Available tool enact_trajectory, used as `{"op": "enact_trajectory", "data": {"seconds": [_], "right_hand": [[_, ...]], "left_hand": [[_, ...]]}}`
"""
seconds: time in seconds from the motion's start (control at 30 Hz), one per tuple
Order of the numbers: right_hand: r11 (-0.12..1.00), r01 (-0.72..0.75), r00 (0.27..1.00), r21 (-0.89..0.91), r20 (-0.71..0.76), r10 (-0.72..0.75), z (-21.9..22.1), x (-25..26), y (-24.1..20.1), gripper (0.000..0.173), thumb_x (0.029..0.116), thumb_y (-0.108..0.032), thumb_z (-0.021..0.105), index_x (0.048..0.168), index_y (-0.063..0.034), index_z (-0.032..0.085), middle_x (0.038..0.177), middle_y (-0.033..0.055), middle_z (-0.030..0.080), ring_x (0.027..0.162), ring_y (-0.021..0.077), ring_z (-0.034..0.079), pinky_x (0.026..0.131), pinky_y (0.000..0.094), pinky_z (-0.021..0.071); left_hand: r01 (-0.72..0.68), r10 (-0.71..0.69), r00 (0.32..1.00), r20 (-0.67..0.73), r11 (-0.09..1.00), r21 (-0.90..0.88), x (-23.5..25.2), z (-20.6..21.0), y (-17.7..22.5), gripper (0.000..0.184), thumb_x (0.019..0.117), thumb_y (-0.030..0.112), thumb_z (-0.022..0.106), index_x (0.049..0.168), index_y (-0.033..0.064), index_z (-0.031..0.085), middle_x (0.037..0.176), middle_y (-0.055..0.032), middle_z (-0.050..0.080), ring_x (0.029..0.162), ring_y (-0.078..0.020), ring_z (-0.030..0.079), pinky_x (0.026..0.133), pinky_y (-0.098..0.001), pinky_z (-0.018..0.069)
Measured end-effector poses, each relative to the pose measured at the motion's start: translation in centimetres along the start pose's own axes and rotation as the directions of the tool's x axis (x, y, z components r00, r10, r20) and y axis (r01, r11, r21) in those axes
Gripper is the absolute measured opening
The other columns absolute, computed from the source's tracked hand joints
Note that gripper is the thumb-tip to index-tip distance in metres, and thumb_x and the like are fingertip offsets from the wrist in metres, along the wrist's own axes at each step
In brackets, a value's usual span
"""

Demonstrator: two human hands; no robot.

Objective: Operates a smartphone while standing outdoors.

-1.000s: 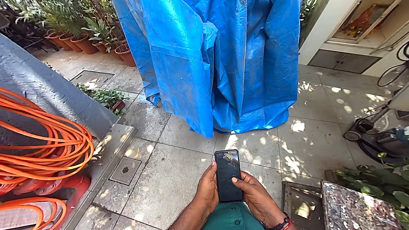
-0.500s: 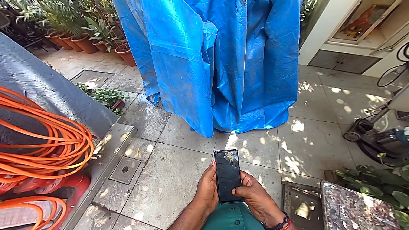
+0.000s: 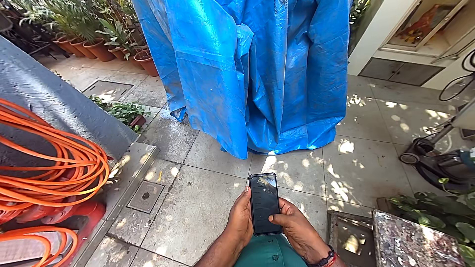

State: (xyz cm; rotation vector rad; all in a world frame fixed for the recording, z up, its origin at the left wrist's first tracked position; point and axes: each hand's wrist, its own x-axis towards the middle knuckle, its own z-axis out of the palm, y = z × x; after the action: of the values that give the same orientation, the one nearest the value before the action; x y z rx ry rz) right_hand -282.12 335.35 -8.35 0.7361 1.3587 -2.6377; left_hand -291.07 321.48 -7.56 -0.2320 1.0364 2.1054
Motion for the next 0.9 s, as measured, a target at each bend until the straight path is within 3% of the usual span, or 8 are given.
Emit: {"op": "enact_trajectory", "data": {"seconds": [0.23,0.63,0.9], "right_hand": [[1.0,-0.016,1.0,0.017,-0.026,0.017,-0.05,0.18,-0.01,0.033,0.0888,0.003,0.062,0.121,0.0056,0.06,0.111,0.0223,0.07,0.099,0.0284,0.071,0.088,0.0436,0.0602],[1.0,0.021,1.0,0.004,-0.023,-0.021,0.3,-0.05,-0.18,0.035,0.0858,0.001,0.063,0.12,0.0055,0.06,0.109,0.0227,0.071,0.096,0.0285,0.072,0.084,0.0429,0.061],[0.988,0.099,0.994,-0.118,-0.029,-0.103,0.76,-0.03,0.36,0.038,0.0835,0.005,0.068,0.12,0.0054,0.057,0.108,0.021,0.072,0.098,0.0279,0.072,0.086,0.041,0.0611]], "left_hand": [[0.002,-0.002,1.0,-0.003,1.0,-0.001,0.15,0.02,0.08,0.053,0.1127,0.035,0.023,0.143,-0.0029,0.045,0.125,-0.0269,0.065,0.116,-0.0352,0.066,0.101,-0.0498,0.0541],[-0.002,0.002,1.0,0.006,1.0,0.0,0.24,0.13,0.16,0.053,0.1126,0.035,0.024,0.142,-0.004,0.044,0.125,-0.0268,0.065,0.115,-0.035,0.067,0.101,-0.0499,0.0543],[-0.012,0.012,1.0,-0.02,1.0,0.004,0.17,0.03,-0.04,0.053,0.1125,0.036,0.026,0.144,-0.0029,0.043,0.126,-0.0261,0.065,0.116,-0.0348,0.066,0.102,-0.0495,0.0541]]}}
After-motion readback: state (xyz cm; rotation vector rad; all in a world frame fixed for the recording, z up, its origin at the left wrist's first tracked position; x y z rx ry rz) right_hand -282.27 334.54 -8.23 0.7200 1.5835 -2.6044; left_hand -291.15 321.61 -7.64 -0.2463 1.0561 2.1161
